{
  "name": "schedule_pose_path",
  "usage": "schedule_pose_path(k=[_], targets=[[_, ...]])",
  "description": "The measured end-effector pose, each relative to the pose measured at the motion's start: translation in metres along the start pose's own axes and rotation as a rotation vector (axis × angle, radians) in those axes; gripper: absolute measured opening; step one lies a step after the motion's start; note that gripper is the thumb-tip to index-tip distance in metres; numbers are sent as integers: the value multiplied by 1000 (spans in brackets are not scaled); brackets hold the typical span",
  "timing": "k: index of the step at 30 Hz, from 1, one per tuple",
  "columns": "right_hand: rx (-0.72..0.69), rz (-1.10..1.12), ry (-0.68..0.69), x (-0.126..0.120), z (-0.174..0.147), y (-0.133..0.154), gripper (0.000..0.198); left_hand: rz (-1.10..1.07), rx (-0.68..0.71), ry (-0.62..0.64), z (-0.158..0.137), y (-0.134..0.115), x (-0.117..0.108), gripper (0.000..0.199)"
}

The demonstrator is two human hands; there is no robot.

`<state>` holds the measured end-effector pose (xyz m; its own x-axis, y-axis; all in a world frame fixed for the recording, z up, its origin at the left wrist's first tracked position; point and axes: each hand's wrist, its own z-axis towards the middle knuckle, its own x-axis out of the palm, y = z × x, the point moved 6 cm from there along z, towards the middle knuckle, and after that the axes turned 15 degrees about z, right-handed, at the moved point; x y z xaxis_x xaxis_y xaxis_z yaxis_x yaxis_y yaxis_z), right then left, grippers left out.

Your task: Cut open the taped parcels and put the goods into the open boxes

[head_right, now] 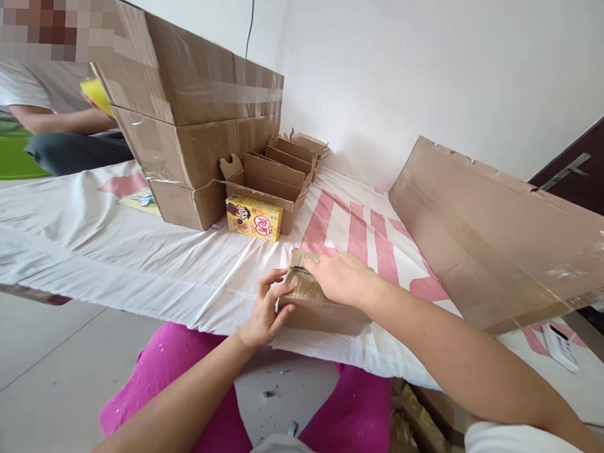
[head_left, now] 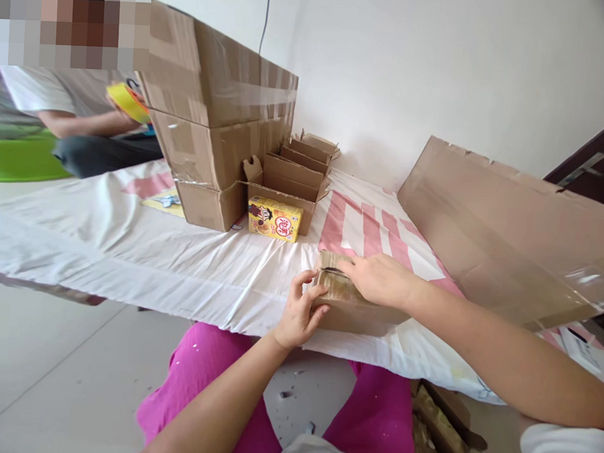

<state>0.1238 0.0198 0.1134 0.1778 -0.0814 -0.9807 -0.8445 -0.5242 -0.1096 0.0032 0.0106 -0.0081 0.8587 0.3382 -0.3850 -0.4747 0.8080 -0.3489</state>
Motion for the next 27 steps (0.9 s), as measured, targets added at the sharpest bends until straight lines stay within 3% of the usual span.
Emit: schedule_pose_path(k=[5, 13, 17, 22, 24, 27], targets=[[68, -31, 125, 16, -14, -16, 34, 23, -4, -2, 0, 0, 0, 31], [161, -67, 139, 15, -49, -43, 29, 40, 0, 12, 0, 0, 0, 32], [290, 12, 103, 11, -73, -72, 23, 71, -9, 21, 1, 1, 0, 33], [466, 15, 163, 11, -113, -114, 24, 62, -18, 0, 1, -3, -2, 30], [519, 19, 135, 11, -126, -126, 25, 42, -25, -12, 1, -5, -4, 30], [546, 161, -36, 11, -137, -132, 27, 32, -41, -14, 1, -8, -6, 31]])
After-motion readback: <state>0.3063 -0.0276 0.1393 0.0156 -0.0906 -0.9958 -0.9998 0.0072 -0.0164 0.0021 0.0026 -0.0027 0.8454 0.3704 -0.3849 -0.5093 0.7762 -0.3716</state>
